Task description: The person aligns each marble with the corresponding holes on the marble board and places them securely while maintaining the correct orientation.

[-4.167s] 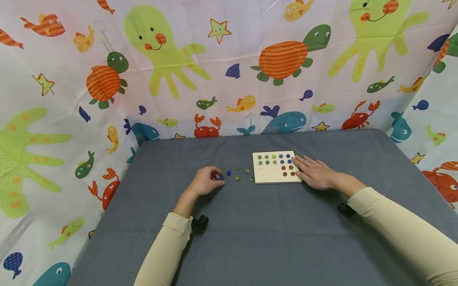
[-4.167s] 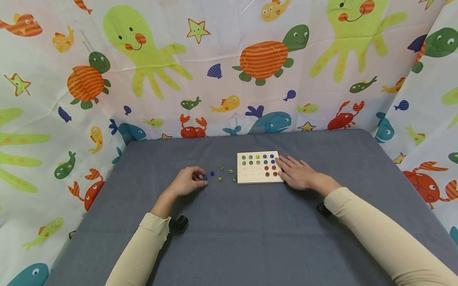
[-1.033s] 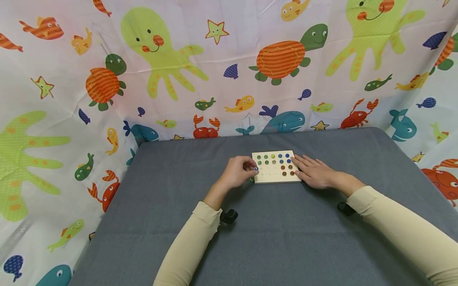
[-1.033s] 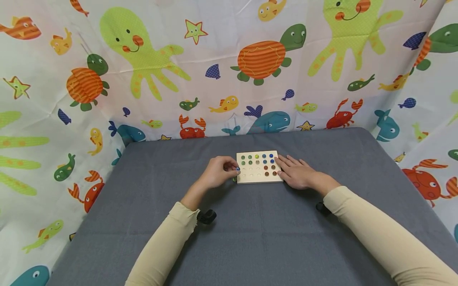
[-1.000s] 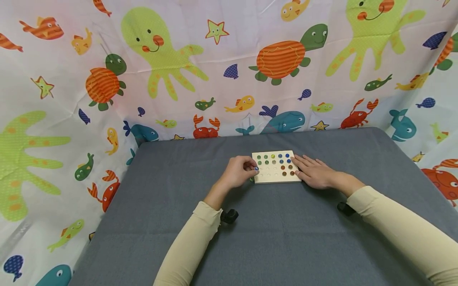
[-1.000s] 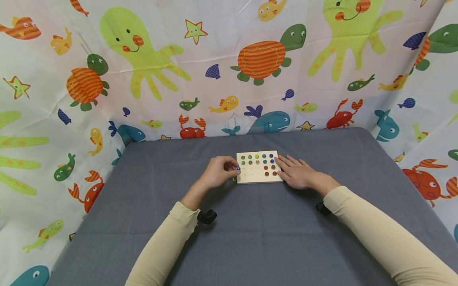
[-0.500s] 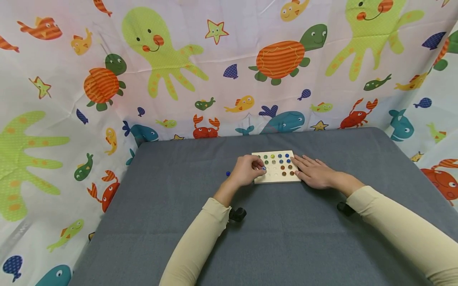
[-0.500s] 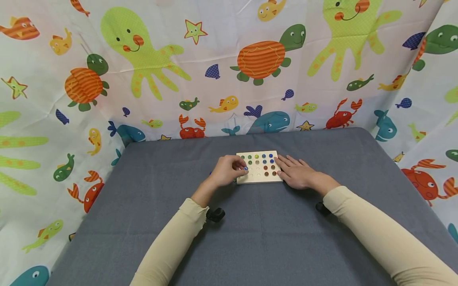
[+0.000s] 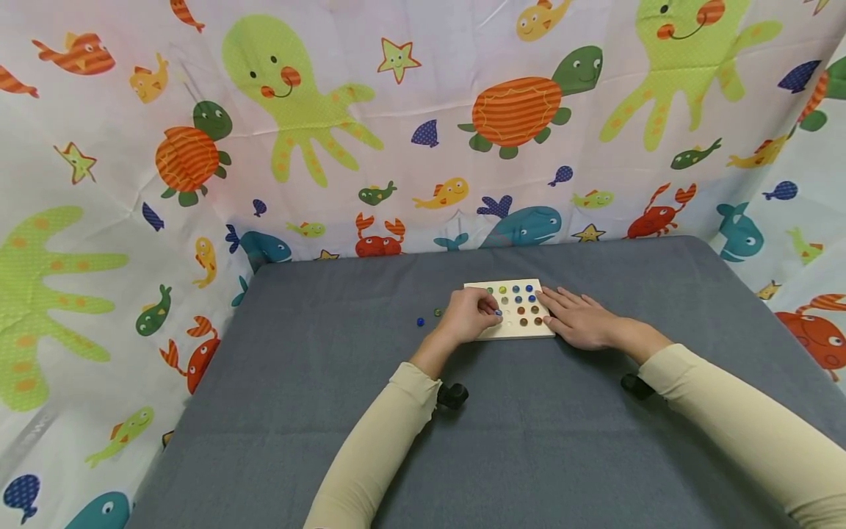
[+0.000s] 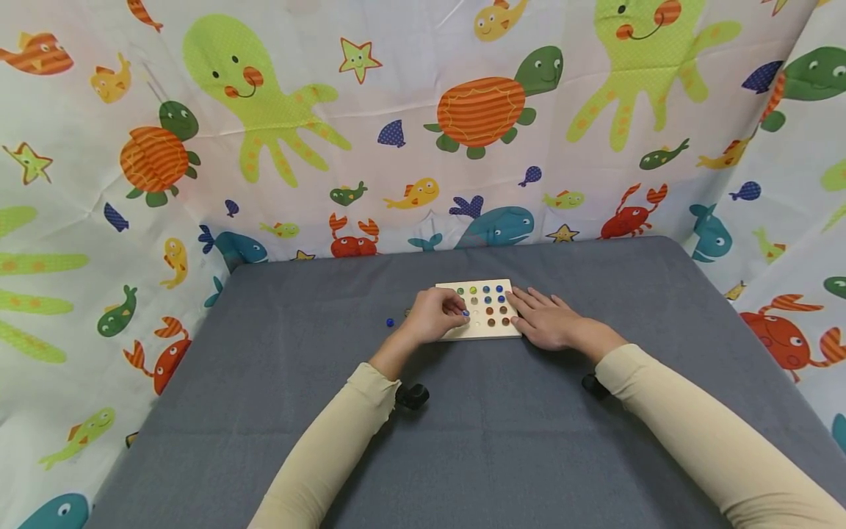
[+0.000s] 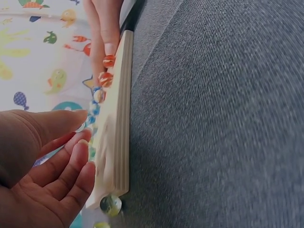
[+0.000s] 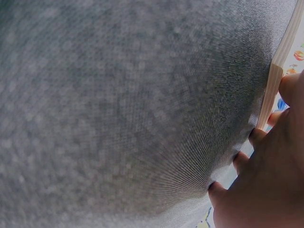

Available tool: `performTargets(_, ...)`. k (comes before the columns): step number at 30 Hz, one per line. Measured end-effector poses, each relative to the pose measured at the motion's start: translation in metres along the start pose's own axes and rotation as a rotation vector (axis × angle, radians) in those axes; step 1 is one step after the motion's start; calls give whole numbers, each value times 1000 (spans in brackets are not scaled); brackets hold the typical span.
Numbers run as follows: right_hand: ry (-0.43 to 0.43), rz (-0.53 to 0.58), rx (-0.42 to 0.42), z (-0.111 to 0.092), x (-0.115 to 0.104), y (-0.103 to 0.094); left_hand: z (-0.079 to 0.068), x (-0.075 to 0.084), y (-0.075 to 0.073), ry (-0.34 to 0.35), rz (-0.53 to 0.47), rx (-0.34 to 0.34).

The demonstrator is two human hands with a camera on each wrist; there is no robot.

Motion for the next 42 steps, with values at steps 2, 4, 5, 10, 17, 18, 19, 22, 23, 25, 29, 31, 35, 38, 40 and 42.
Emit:
performTargets(2,1,0,3,0,-1,-1,3,1,3,-2,15,5)
performTargets(4,-2,-4,8,-1,-2,-1,6,3,5,-4,33,15)
performTargets(5,-5,-4,12,-1,-3,-1,6,4,6,-5,45,20)
performTargets(10,-23,-8,38,-3,-8,-2,10,6,13,-17,83,45)
performTargets(17,-4,-14,35,-6,-16,-2,9,7,18,-71,82,66)
performTargets(18,-5,-12,38,-6,-17,-3,9,7,18,-80,79,70)
performTargets(19,-10,-13,42,-6,-18,-4,10,7,19,-88,78,75)
performTargets(22,-6,-13,35,-5,-17,-4,11,6,19,-114,91,94)
performTargets(23,-5,-15,30,-5,-16,-4,12,6,19,-123,95,101)
performTargets(25,1,-18,21,-4,-13,-3,12,7,19,-140,100,112)
performTargets(29,3,-8,22,-3,-8,-2,13,8,20,-170,110,127)
performTargets(31,2,-5,21,-2,-5,-1,13,8,20,-179,122,133)
performTargets(35,1,-6,19,-1,-3,-1,13,9,21,-186,136,141)
performTargets(38,-3,-6,20,-1,-3,-2,13,9,20,-178,134,141)
performTargets(40,-3,-5,19,-1,-3,-3,13,10,20,-157,132,132)
performTargets(42,-4,-7,20,-1,-3,-4,13,11,19,-122,132,110)
Point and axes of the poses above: each hand's wrist, its own z-axis towards the middle knuckle, its own y-axis out of the palm, x = y × z, the point moved 5 cm from there along z, towards the middle knuckle, and after that the axes turned 12 degrees about -y, right-handed, at the moved point
